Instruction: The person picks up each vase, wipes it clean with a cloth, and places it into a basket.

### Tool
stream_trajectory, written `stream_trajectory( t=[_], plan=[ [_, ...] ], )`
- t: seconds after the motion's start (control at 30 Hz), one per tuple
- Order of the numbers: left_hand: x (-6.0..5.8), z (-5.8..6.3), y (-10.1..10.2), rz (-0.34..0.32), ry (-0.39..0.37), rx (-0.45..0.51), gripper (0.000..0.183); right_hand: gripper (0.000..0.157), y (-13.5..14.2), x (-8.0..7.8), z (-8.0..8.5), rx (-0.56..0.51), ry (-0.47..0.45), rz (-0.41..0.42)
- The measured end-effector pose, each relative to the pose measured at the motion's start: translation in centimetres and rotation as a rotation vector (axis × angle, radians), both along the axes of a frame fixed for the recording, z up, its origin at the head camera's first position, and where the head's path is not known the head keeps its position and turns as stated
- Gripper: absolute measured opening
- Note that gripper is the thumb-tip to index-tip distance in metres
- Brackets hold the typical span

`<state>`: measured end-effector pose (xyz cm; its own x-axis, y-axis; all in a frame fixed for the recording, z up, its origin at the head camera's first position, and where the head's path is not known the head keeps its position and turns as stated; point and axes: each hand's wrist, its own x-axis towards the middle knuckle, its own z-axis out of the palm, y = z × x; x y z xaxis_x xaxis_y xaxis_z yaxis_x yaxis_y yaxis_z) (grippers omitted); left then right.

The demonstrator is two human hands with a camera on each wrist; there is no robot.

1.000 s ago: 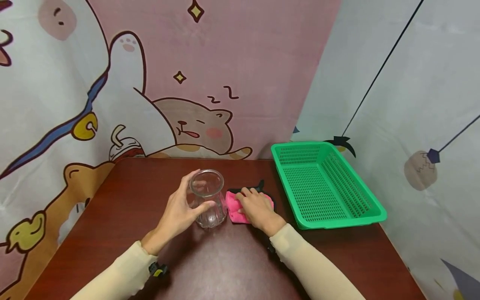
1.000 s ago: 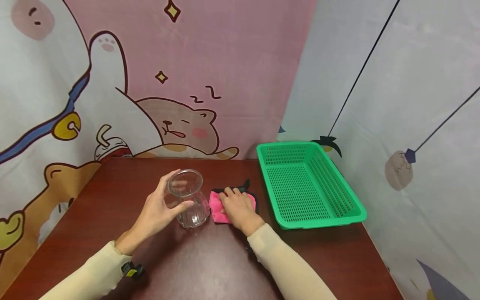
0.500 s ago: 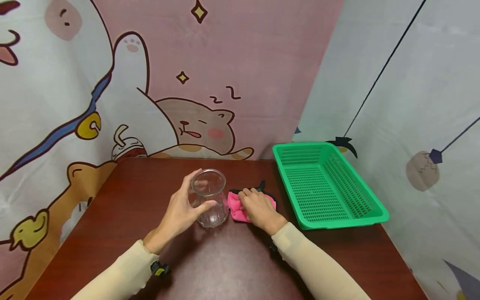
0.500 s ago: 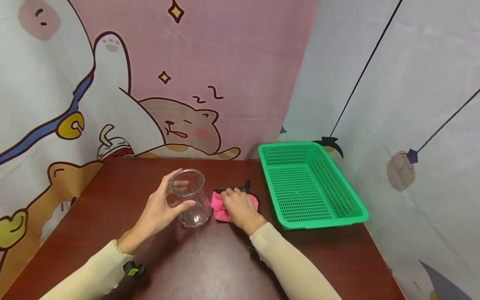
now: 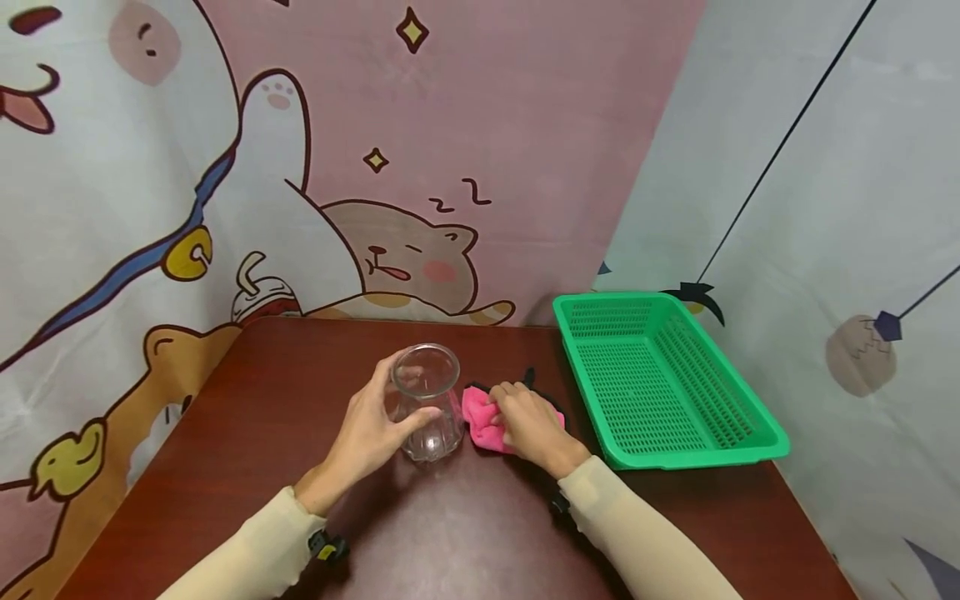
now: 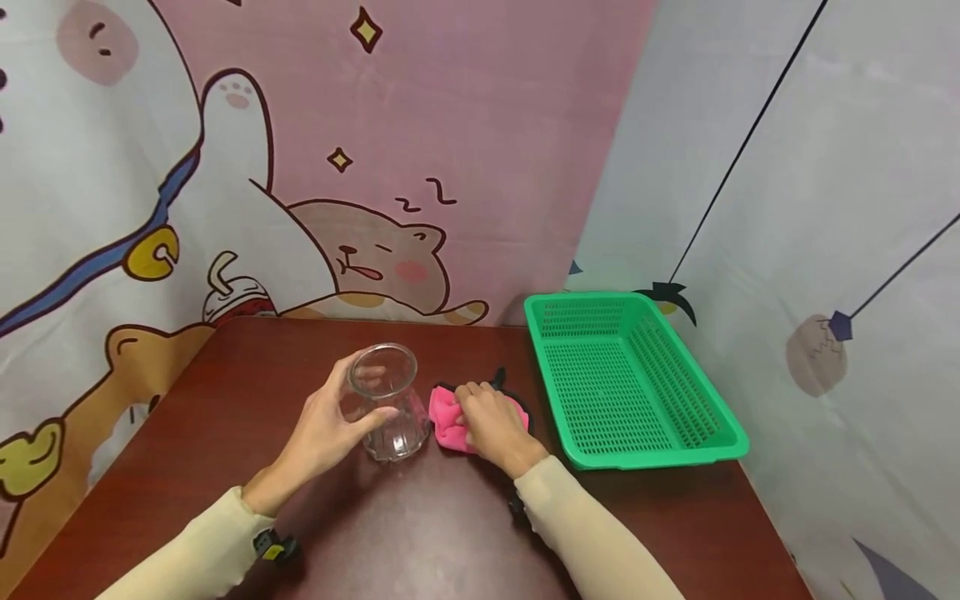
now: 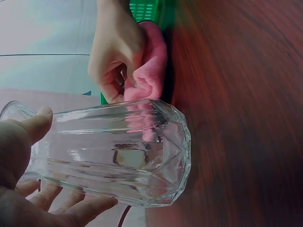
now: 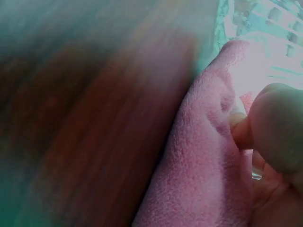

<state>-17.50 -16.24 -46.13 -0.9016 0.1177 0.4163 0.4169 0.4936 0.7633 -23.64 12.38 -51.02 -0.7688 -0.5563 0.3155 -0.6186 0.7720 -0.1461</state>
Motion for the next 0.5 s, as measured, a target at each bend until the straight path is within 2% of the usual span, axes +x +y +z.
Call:
stream_trajectory(
  t=[0.23, 0.37, 0.5],
  plan=[
    [0.2, -0.1, 0.2, 0.015, 0.012, -0.007, 0.092, 0.023, 0.6, 0.8, 0.8, -0.138, -0.11, -0.075],
    [0.1, -0.1, 0.2, 0.007, 0.015, -0.01, 0.091, 0.024, 0.8, 1.1, 1.5, -0.219, -0.113, -0.096],
    [-0.1, -0.2, 0.1, 0.006, 0.02, -0.003, 0.091, 0.023, 0.6, 1.2, 2.0, -0.286, -0.093, -0.08]
  ],
)
